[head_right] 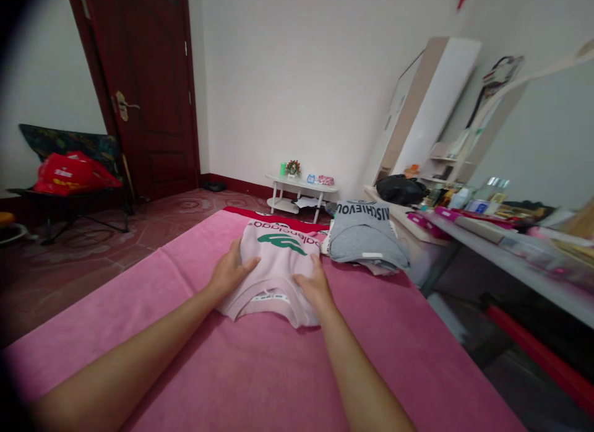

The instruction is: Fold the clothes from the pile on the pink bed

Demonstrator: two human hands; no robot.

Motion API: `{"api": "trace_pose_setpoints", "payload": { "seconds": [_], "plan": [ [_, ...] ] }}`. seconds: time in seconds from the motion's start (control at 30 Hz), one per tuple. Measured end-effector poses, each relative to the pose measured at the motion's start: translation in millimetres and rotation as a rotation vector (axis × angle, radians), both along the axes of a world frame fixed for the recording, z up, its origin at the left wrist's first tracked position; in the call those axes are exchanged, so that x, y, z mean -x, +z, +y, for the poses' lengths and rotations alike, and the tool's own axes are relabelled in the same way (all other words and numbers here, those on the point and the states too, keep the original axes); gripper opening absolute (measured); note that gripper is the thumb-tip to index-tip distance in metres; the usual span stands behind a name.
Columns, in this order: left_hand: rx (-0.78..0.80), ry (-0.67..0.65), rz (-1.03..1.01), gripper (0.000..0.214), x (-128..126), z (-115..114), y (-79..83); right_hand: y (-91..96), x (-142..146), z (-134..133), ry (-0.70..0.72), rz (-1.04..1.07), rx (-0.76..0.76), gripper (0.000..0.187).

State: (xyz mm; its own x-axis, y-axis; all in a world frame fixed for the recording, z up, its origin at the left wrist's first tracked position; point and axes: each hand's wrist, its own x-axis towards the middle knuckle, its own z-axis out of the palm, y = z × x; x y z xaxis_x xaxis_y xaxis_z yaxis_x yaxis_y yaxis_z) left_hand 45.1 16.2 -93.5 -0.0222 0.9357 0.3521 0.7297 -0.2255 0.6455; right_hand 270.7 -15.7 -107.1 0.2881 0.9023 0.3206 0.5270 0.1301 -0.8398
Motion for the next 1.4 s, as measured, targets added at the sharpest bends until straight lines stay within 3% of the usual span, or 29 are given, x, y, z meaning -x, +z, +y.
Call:
{"api": "trace_pose_setpoints", "payload": {
  "seconds": [0.07,0.17,0.27,0.33,0.4,0.5,0.57,0.63,0.8,0.87,1.03,1.13,1.23,1.27,1.3,1.37,1.4],
  "plan": [
    [-0.170,-0.108,-0.087,0.068,-7.7,-15.1,8.5,14.3,3.8,-22.1,0.002,0.085,-0.005,0.078],
    [-0.370,-0.256,-0.271,0.060,-28.4,-49.0,35.0,52.2,-9.3,-73.7,-0.046,0.043,-0.110,0.072],
    [-0.416,-0.356,-0.428,0.061,-62.6,-85.4,65.9,94.6,-44.8,-132.4,-0.179,-0.099,-0.170,0.067],
    [-0.349,-0.425,-0.490,0.062,-91.3,-103.9,75.9,111.3,-76.0,-164.8,-0.279,-0.188,-0.125,0.066],
    [-0.205,-0.489,-0.476,0.066,-121.4,-117.6,70.6,110.8,-108.6,-188.8,-0.394,-0.286,0.004,0.065],
    [0.060,-0.548,-0.218,0.084,-159.7,-134.4,39.3,81.6,-149.9,-211.2,-0.558,-0.556,0.345,0.061],
    [0.102,-0.551,-0.009,0.078,-175.4,-144.4,14.9,59.0,-165.2,-218.3,-0.621,-0.757,0.517,0.056],
    [0.040,-0.570,0.097,0.061,-182.3,-151.8,-3.4,47.8,-167.7,-218.4,-0.634,-0.905,0.502,0.053],
    [-0.022,-0.667,0.065,0.053,-175.4,-152.1,-19.1,67.0,-136.0,-184.0,-0.530,-0.946,0.131,0.053],
    [-0.027,-0.699,0.035,0.056,-168.4,-149.7,-21.3,68.9,-124.6,-161.4,-0.479,-0.913,0.065,0.053],
    [-0.028,-0.729,-0.123,0.063,-148.4,-147.3,-27.1,42.7,-127.0,-118.7,-0.266,-0.803,0.416,0.051],
    [-0.031,-0.606,-0.304,0.057,-138.4,-136.2,-30.3,36.7,-122.5,-112.0,-0.310,-0.771,0.465,0.050],
    [0.019,-0.391,-0.452,0.046,-129.0,-112.4,-32.6,36.0,-81.7,-117.4,-0.413,-0.774,0.461,0.052],
    [0.030,-0.338,-0.479,0.043,-125.3,-103.1,-33.2,33.3,-59.8,-120.8,-0.387,-0.792,0.438,0.053],
    [0.036,-0.300,-0.492,0.042,-121.2,-94.0,-33.6,28.5,-35.7,-124.8,-0.334,-0.811,0.410,0.053],
    [0.032,-0.266,-0.483,0.039,-112.1,-78.5,-34.5,14.1,11.9,-133.0,0.077,-0.869,0.238,0.054],
    [0.027,-0.261,-0.466,0.038,-107.4,-73.0,-35.0,6.2,32.0,-136.7,0.203,-0.845,0.158,0.055]
  ]
}}
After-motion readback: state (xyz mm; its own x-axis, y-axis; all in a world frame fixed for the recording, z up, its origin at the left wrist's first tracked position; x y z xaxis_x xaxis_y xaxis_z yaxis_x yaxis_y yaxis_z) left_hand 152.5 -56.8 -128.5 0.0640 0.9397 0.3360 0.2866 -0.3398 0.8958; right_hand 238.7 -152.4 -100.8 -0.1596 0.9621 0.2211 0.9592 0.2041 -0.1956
